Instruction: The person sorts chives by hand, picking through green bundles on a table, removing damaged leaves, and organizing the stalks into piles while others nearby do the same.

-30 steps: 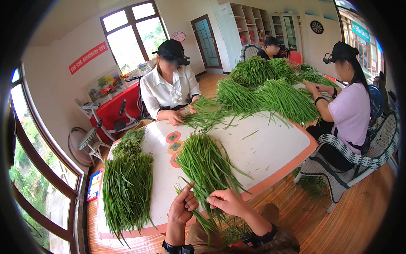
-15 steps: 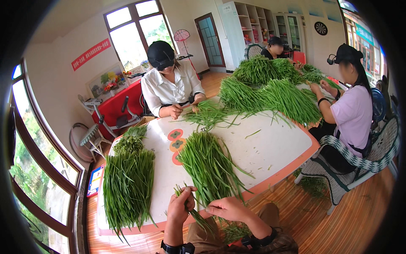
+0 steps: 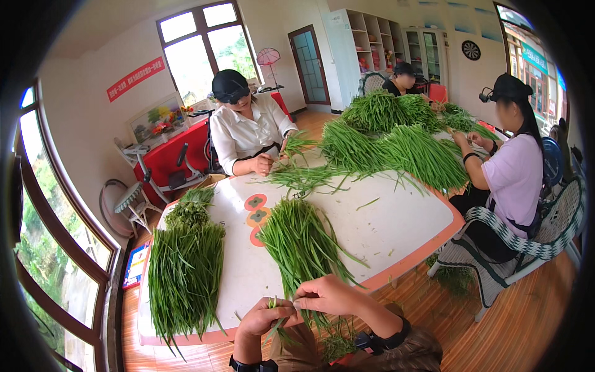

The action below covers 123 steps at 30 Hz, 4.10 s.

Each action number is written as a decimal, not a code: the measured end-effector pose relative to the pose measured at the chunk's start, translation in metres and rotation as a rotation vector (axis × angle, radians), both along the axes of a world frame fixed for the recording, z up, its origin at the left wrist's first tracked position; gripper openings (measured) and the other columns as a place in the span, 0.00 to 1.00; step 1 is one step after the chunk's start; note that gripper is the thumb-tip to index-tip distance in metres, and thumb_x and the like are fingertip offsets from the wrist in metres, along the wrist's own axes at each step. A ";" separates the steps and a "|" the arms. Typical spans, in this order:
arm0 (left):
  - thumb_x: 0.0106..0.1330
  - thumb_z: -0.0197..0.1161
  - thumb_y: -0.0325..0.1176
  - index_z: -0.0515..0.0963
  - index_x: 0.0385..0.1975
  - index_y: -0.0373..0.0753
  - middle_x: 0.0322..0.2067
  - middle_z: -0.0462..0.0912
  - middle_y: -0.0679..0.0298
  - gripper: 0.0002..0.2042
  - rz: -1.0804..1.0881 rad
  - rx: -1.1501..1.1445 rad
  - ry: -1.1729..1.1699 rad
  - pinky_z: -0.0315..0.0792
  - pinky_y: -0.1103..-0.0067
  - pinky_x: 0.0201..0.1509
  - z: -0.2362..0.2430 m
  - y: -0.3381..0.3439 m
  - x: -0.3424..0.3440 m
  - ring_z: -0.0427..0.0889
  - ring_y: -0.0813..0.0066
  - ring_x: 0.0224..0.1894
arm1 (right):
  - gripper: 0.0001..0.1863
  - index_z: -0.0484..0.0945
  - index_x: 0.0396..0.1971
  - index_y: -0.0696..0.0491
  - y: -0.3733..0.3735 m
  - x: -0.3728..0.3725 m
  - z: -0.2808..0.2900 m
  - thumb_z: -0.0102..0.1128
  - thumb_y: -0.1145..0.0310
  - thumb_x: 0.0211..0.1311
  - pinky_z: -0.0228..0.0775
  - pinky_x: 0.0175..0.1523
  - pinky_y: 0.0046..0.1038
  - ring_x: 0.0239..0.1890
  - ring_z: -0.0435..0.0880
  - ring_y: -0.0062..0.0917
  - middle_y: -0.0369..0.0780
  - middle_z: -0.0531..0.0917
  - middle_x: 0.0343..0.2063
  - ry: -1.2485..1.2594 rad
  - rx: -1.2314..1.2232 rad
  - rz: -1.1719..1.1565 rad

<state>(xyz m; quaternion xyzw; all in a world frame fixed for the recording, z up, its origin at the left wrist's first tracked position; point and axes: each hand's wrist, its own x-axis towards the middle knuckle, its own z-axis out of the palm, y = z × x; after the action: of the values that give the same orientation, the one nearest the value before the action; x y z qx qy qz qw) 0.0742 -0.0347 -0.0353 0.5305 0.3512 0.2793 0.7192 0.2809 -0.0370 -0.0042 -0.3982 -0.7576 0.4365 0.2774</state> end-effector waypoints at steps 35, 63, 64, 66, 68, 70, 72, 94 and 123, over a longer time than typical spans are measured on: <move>0.66 0.46 0.38 0.71 0.34 0.32 0.18 0.71 0.64 0.13 0.172 -0.051 -0.300 0.64 0.83 0.19 0.007 -0.006 0.011 0.69 0.79 0.16 | 0.15 0.74 0.35 0.58 -0.022 0.046 -0.049 0.54 0.60 0.59 0.65 0.32 0.17 0.27 0.76 0.15 0.37 0.79 0.24 0.101 -0.313 -0.091; 0.65 0.48 0.39 0.71 0.33 0.32 0.12 0.63 0.68 0.14 0.106 -0.253 -0.464 0.52 0.87 0.12 -0.010 -0.005 -0.003 0.56 0.85 0.10 | 0.21 0.79 0.20 0.57 0.236 0.024 -0.093 0.61 0.51 0.39 0.70 0.33 0.32 0.25 0.80 0.32 0.43 0.80 0.20 -0.264 0.050 -0.814; 0.65 0.48 0.39 0.71 0.33 0.32 0.12 0.63 0.68 0.14 0.103 -0.250 -0.466 0.52 0.87 0.12 -0.011 -0.004 -0.002 0.56 0.85 0.10 | 0.21 0.79 0.20 0.57 0.235 0.028 -0.093 0.61 0.51 0.39 0.70 0.33 0.32 0.25 0.80 0.32 0.43 0.80 0.20 -0.269 0.054 -0.817; 0.65 0.47 0.39 0.71 0.33 0.32 0.12 0.64 0.68 0.14 0.095 -0.252 -0.472 0.53 0.87 0.12 -0.012 -0.003 -0.004 0.56 0.85 0.10 | 0.14 0.79 0.22 0.57 0.229 0.030 -0.090 0.58 0.59 0.44 0.69 0.27 0.25 0.21 0.78 0.24 0.40 0.80 0.19 -0.043 -0.011 -0.829; 0.65 0.47 0.39 0.71 0.33 0.33 0.13 0.64 0.68 0.14 0.086 -0.252 -0.477 0.53 0.87 0.12 -0.014 -0.002 -0.004 0.56 0.85 0.10 | 0.12 0.78 0.23 0.58 0.221 0.031 -0.085 0.57 0.63 0.45 0.67 0.24 0.21 0.19 0.76 0.20 0.39 0.80 0.19 0.206 -0.131 -0.767; 0.66 0.47 0.40 0.70 0.34 0.33 0.13 0.63 0.69 0.14 0.134 -0.280 -0.503 0.53 0.87 0.13 -0.017 -0.001 -0.006 0.56 0.84 0.10 | 0.06 0.76 0.25 0.58 0.212 0.028 -0.078 0.54 0.71 0.49 0.63 0.21 0.14 0.18 0.73 0.14 0.37 0.79 0.21 0.561 -0.305 -0.669; 0.66 0.46 0.39 0.70 0.34 0.34 0.13 0.63 0.69 0.13 0.148 -0.296 -0.522 0.53 0.87 0.13 -0.016 0.003 -0.001 0.56 0.85 0.10 | 0.08 0.77 0.25 0.59 0.205 0.035 -0.076 0.54 0.70 0.49 0.63 0.20 0.16 0.16 0.72 0.15 0.37 0.77 0.17 0.516 -0.157 -0.722; 0.67 0.44 0.39 0.69 0.36 0.35 0.14 0.61 0.71 0.13 0.186 -0.292 -0.491 0.52 0.87 0.14 -0.020 0.006 0.006 0.54 0.85 0.11 | 0.08 0.70 0.26 0.55 0.168 0.059 -0.032 0.48 0.65 0.54 0.66 0.24 0.21 0.21 0.78 0.23 0.39 0.77 0.19 0.986 -0.261 -0.711; 0.64 0.52 0.38 0.72 0.44 0.33 0.18 0.63 0.75 0.15 0.614 0.094 -0.295 0.50 0.88 0.16 -0.008 0.020 0.016 0.56 0.89 0.13 | 0.10 0.70 0.39 0.59 0.024 -0.045 -0.062 0.48 0.71 0.62 0.68 0.35 0.20 0.31 0.77 0.19 0.37 0.78 0.28 0.816 -0.444 -0.112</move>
<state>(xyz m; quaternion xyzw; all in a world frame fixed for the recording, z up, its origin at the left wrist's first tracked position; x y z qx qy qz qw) 0.0902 -0.0152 -0.0433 0.3867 0.3733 0.5723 0.6194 0.2355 -0.0132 -0.0665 -0.2838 -0.4523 0.6934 0.4839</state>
